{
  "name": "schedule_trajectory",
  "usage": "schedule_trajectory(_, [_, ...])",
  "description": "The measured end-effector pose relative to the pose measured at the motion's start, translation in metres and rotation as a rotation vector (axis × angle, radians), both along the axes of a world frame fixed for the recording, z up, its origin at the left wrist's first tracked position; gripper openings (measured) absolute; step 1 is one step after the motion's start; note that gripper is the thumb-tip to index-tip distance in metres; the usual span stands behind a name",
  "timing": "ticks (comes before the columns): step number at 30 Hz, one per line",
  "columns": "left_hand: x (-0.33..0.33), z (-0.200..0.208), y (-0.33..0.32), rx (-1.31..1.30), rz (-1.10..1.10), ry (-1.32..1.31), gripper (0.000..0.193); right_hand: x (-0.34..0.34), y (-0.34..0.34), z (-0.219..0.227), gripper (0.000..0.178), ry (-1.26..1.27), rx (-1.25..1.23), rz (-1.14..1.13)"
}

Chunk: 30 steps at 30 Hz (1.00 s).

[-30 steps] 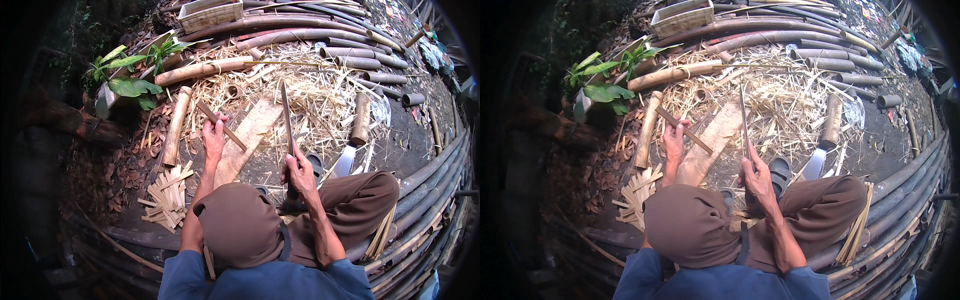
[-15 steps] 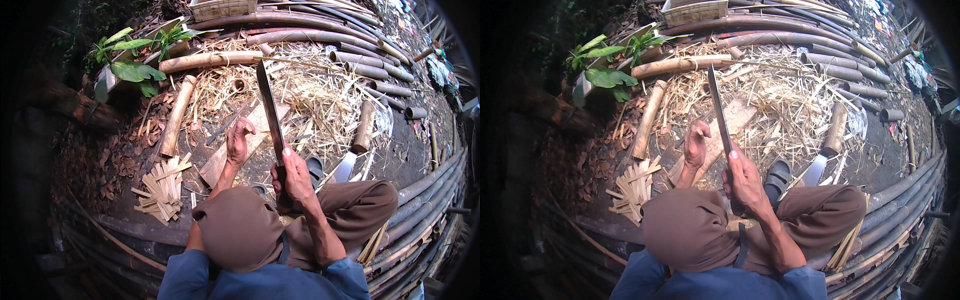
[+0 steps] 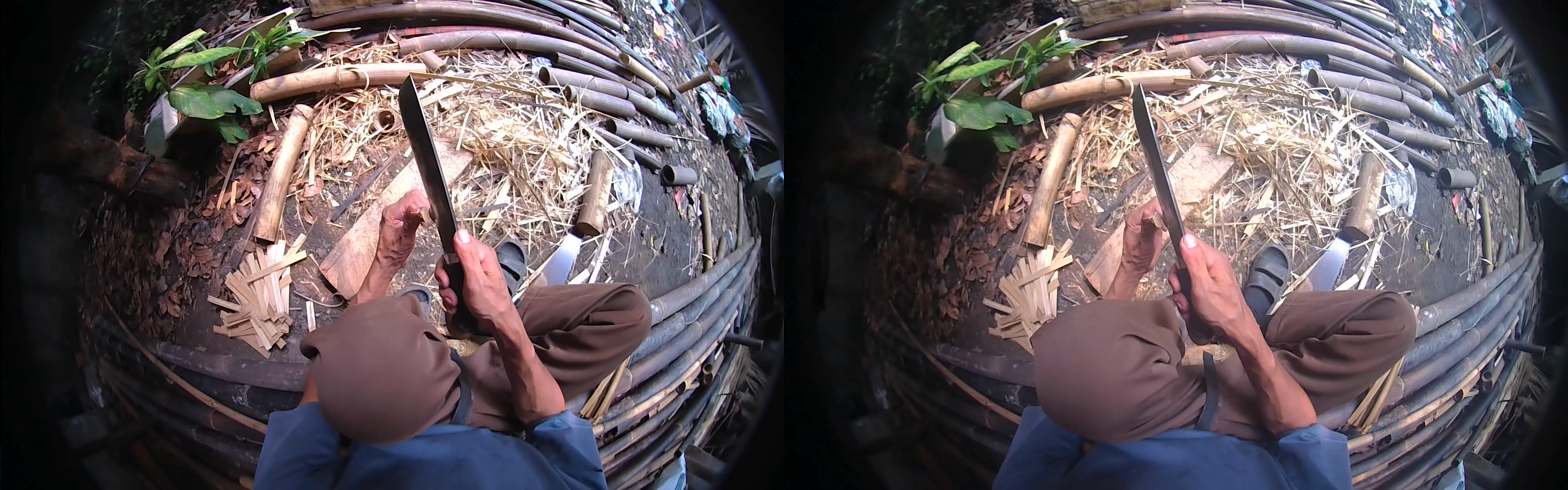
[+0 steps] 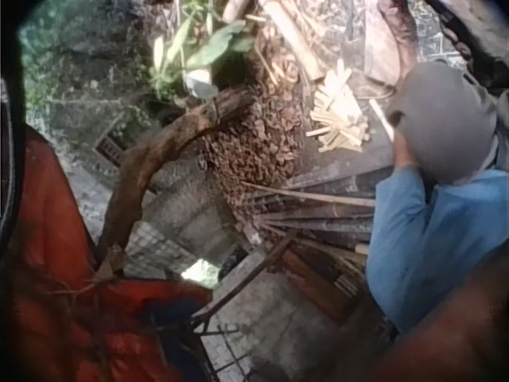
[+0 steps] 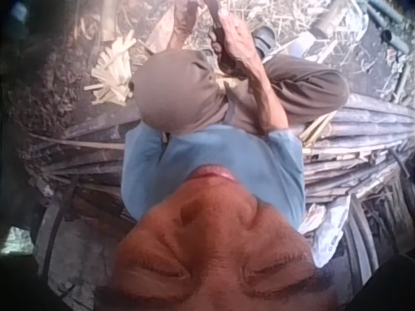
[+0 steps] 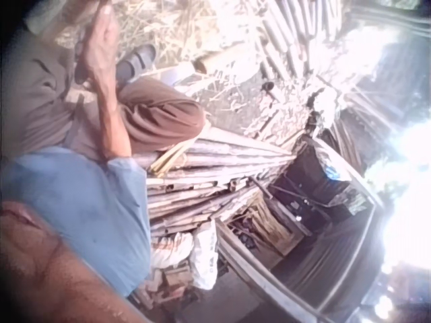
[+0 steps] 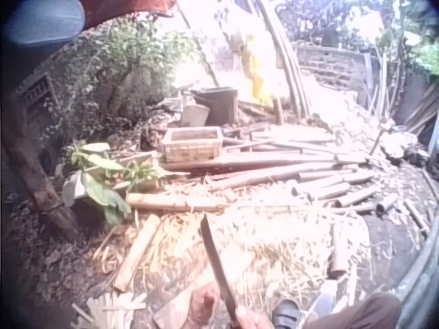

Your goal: The person sits on the ground and uses a machete to split bamboo poles into thin strips. They repeatedly position bamboo pieces on a wooden block, strike them with the machete, and separate the resulting strips.

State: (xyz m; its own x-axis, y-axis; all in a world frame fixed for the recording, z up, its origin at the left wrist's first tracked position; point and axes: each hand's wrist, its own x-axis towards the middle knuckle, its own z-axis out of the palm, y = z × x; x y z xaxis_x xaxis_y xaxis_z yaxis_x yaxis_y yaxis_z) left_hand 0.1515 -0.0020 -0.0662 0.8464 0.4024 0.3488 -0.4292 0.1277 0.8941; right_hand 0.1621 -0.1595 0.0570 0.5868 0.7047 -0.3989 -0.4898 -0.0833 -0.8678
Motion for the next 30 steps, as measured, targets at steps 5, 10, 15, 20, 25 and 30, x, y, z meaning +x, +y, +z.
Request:
schedule_trajectory(5, [-0.001,-0.008,-0.001,-0.081,-0.015,0.035,0.054,-0.002,0.001,0.001,0.043,0.038,-0.001,-0.028])
schedule_trajectory(10, [-0.002,-0.024,0.006,-0.143,-0.085,0.09,0.058,-0.002,0.0,0.006,0.041,0.067,-0.007,-0.032])
schedule_trajectory(15, [-0.001,-0.021,0.003,-0.174,-0.097,0.075,0.059,-0.002,-0.002,0.005,0.042,0.068,0.002,-0.028])
schedule_trajectory(20, [0.0,-0.003,-0.005,-0.101,-0.041,0.02,0.052,-0.002,-0.002,0.014,0.042,0.065,-0.055,-0.008])
schedule_trajectory(25, [-0.002,0.01,-0.005,-0.08,-0.049,0.132,0.058,-0.006,-0.005,0.01,0.049,-0.108,-0.026,0.026])
schedule_trajectory(30, [-0.004,0.012,-0.002,-0.039,-0.018,0.17,0.062,-0.005,-0.003,0.015,0.047,-0.355,-0.094,0.025])
